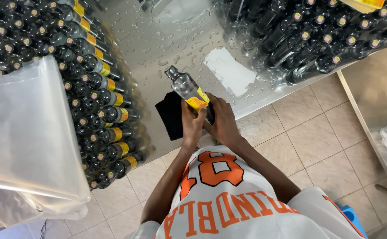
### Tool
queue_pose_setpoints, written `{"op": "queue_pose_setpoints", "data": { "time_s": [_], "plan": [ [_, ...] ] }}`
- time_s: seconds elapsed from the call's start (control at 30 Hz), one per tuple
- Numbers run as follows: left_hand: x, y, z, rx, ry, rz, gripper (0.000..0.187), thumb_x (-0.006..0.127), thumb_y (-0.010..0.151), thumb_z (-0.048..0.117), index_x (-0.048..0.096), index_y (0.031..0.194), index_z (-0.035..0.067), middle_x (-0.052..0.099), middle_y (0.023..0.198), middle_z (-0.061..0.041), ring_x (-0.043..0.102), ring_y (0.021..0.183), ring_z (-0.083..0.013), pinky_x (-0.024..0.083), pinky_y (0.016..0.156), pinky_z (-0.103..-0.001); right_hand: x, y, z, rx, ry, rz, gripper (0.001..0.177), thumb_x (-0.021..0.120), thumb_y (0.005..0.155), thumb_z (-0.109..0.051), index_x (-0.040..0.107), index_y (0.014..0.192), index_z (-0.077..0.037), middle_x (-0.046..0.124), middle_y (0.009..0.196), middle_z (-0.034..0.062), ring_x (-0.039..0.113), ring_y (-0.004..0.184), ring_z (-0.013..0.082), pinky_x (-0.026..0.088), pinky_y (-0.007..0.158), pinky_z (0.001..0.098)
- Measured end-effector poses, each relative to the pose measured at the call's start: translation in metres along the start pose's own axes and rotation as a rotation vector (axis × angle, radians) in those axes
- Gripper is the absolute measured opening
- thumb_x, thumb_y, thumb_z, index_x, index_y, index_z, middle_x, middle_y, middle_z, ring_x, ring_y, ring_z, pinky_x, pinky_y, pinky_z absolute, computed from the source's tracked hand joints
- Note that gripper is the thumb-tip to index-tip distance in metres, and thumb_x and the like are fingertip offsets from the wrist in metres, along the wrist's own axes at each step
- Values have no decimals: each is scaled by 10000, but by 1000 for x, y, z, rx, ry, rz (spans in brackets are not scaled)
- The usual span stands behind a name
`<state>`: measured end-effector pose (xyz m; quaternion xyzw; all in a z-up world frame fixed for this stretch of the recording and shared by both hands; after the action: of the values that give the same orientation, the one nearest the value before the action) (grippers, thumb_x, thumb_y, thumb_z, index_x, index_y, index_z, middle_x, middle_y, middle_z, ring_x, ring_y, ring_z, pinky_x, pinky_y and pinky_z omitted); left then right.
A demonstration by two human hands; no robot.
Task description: A person manually peels adhesive labels from a sheet and applies them to plastic bottles in a production environment.
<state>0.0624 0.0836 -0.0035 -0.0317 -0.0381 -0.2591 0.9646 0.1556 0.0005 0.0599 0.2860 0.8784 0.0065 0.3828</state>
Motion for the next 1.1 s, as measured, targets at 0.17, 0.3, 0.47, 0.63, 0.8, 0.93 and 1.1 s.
{"op": "queue_pose_setpoints", "data": {
  "time_s": [0.17, 0.3, 0.47, 0.63, 0.8, 0.93, 1.1],
  "plan": [
    [-18, 21, 29, 23, -131, 55, 669, 771, 1028, 193, 469, 1606, 44, 586, 1430, -176, 550, 1367, -244, 479, 1173, -487, 4, -4, -4, -71, -56, 79, 856, 884, 897, -372, 516, 1602, -54, 635, 1218, 178, 665, 1121, 365, 504, 969, 439],
    [-20, 20, 35, -10, -198, 90, 789, 775, 1030, 475, 450, 1606, 43, 594, 1416, -215, 592, 1346, -290, 509, 1150, -523, 0, -1, -20, -130, -111, 112, 796, 870, 935, -354, 541, 1580, -24, 634, 1206, 197, 660, 1129, 372, 499, 962, 440],
    [-15, 5, 6, -92, -145, 126, 690, 806, 972, 189, 471, 1548, 10, 561, 1357, -187, 532, 1295, -268, 492, 1125, -500, 6, 0, -16, -173, -89, 69, 824, 882, 883, -314, 539, 1571, -14, 635, 1215, 199, 658, 1122, 383, 488, 959, 454],
    [-38, 21, 22, -102, -239, 239, 701, 862, 915, 199, 513, 1497, 21, 613, 1279, -160, 594, 1221, -231, 531, 1064, -491, 16, 2, -20, -197, -150, 68, 827, 896, 888, -357, 555, 1569, -35, 645, 1217, 169, 677, 1087, 347, 496, 928, 446],
    [-48, 22, 27, -91, -180, 277, 661, 846, 937, 260, 510, 1449, 13, 610, 1219, -162, 564, 1193, -208, 533, 1025, -468, 17, 5, -32, -194, -76, 82, 795, 920, 876, -310, 583, 1533, -14, 655, 1196, 198, 686, 1055, 393, 501, 918, 472],
    [-37, 6, 23, -98, -113, 245, 802, 898, 872, 250, 458, 1503, 24, 588, 1238, -138, 558, 1232, -196, 519, 1054, -445, 31, 7, -27, -166, -37, 28, 830, 920, 830, -201, 565, 1555, -8, 652, 1221, 197, 676, 1081, 408, 486, 941, 478],
    [-49, -4, 7, -108, -104, 116, 1033, 962, 819, 285, 403, 1650, 32, 639, 1388, -218, 611, 1365, -321, 497, 1132, -541, 56, 10, -27, -29, 254, -55, 870, 930, 853, -167, 484, 1590, -44, 652, 1272, 215, 627, 1236, 482, 437, 1094, 527]
  ]
}}
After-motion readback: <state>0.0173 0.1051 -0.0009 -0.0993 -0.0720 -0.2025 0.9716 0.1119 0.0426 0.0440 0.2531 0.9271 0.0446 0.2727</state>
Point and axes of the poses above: each hand's wrist, its own y-axis towards the middle knuckle, its own x-axis out of the palm, z = x × y, the point moved 10 cm from there along y, towards the middle knuckle
